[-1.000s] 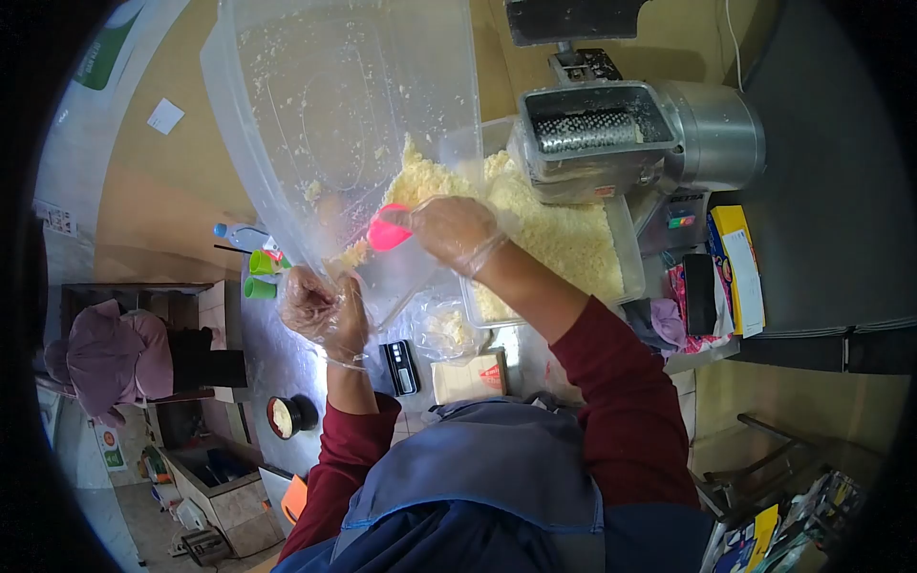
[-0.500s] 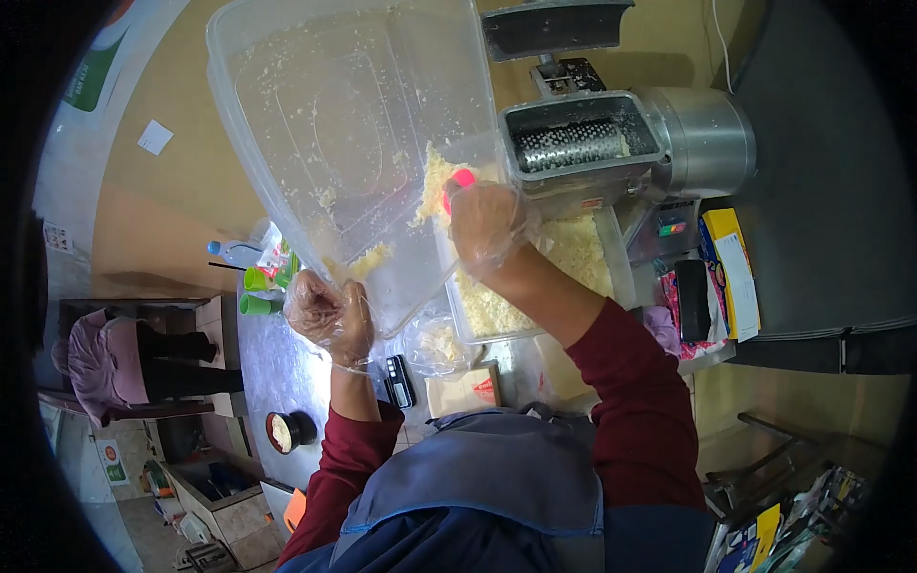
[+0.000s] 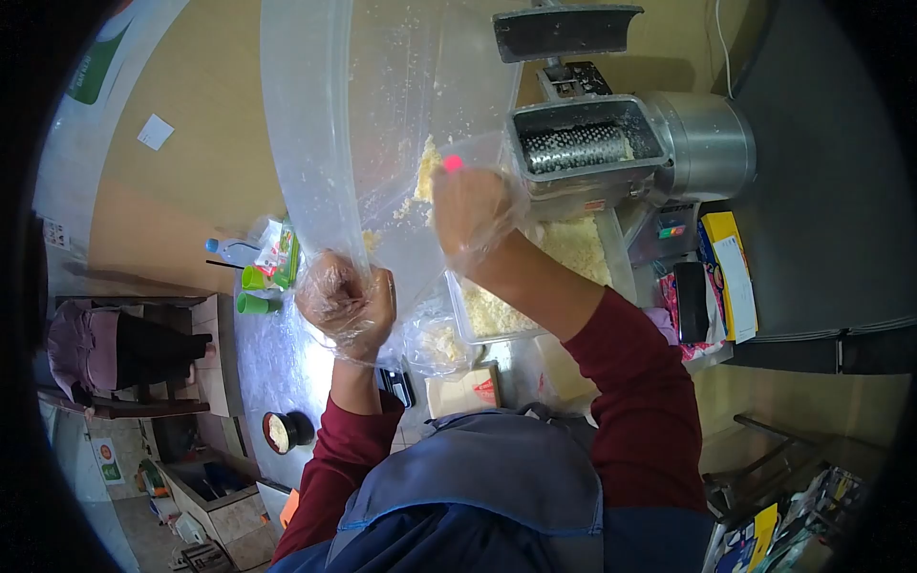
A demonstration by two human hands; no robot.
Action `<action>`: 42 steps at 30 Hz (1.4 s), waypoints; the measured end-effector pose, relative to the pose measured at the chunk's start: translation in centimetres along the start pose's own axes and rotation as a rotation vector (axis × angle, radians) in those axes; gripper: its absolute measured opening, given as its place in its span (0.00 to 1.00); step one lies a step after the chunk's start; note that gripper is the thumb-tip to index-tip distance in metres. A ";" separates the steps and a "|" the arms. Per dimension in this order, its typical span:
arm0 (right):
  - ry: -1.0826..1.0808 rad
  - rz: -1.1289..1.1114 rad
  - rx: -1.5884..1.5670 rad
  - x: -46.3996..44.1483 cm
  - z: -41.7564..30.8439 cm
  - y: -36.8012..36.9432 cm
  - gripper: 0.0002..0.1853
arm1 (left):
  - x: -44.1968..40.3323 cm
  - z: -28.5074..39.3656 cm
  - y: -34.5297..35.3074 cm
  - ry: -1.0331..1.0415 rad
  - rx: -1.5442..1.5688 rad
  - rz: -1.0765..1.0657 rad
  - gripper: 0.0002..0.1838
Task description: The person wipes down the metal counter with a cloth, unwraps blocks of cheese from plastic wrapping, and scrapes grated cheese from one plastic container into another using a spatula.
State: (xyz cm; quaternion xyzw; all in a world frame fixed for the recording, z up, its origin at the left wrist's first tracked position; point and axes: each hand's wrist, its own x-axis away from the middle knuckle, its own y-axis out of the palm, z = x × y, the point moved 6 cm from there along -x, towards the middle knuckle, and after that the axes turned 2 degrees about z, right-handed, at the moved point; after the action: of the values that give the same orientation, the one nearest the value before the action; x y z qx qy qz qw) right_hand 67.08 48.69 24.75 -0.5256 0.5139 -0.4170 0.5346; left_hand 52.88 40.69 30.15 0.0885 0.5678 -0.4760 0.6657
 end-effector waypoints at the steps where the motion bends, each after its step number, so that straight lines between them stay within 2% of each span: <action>1: -0.020 0.031 -0.058 -0.6 -0.2 -0.8 0.15 | 0.1 -0.2 0.1 -0.048 0.011 0.002 0.19; 3: -0.031 0.064 -0.118 -2.6 -0.2 -0.5 0.17 | 0.1 -0.4 0.2 -0.090 0.028 -0.003 0.19; 5: -0.110 0.189 -0.027 -5.1 -0.6 2.2 0.07 | 0.2 -1.2 0.0 -0.129 0.014 0.017 0.19; 6: -0.104 0.191 -0.027 -5.6 -0.6 3.6 0.07 | 0.4 -1.5 0.0 -0.121 0.047 0.052 0.19; 8: -0.147 0.048 -0.048 -6.0 -1.1 5.5 0.10 | 0.7 -2.1 0.1 -0.109 0.027 0.051 0.19; 10: -0.099 0.025 -0.055 -4.7 -1.0 6.4 0.12 | 0.8 -2.5 -0.1 -0.106 0.003 0.054 0.18; 12: -0.063 0.002 -0.058 -2.9 -0.9 5.8 0.14 | 0.7 -2.4 -0.1 -0.016 -0.026 0.023 0.18; 14: 0.132 -0.151 -0.089 -1.0 0.9 5.3 0.18 | 1.2 -3.0 -0.1 -0.038 -0.027 0.029 0.18; 19: 0.083 -0.077 -0.027 4.2 3.4 5.7 0.24 | 1.3 -3.8 -0.1 -0.152 -0.005 0.057 0.19; 20: 0.075 -0.022 -0.038 5.3 3.8 5.6 0.26 | 1.3 -3.9 -0.1 -0.153 -0.003 0.056 0.19; 25: 0.115 -0.057 -0.072 9.6 5.8 5.3 0.32 | 1.1 -4.6 -1.4 -0.159 -0.002 0.176 0.19; 26: 0.113 -0.033 -0.120 10.4 6.0 5.1 0.34 | 0.7 -4.6 -2.0 -0.151 -0.092 0.180 0.19; 31: 0.189 -0.073 -0.290 12.8 7.4 4.5 0.33 | 1.7 -6.5 -3.6 -0.208 -0.120 0.243 0.18; 34: 0.277 -0.131 -0.383 13.9 8.6 4.7 0.32 | 3.0 -7.8 -4.4 -0.371 0.114 0.318 0.19; 36: 0.325 -0.152 -0.393 14.3 9.3 5.0 0.31 | 3.1 -7.3 -4.8 -0.344 0.105 0.317 0.19; 38: 0.335 -0.102 -0.393 14.1 9.7 4.8 0.29 | 3.3 -7.1 -4.9 -0.313 0.099 0.316 0.19; 40: 0.293 -0.031 -0.405 13.4 9.5 5.5 0.29 | 4.1 -7.9 -5.0 -0.421 0.225 0.378 0.19; 42: 0.253 0.044 -0.415 12.7 8.7 5.8 0.29 | 4.6 -8.3 -5.1 -0.427 0.198 0.374 0.18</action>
State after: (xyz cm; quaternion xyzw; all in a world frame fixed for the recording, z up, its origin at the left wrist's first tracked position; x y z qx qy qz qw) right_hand 76.70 37.96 16.86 -0.5565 0.6628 -0.3532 0.3554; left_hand 43.10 41.01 25.64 0.1541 0.3396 -0.4059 0.8344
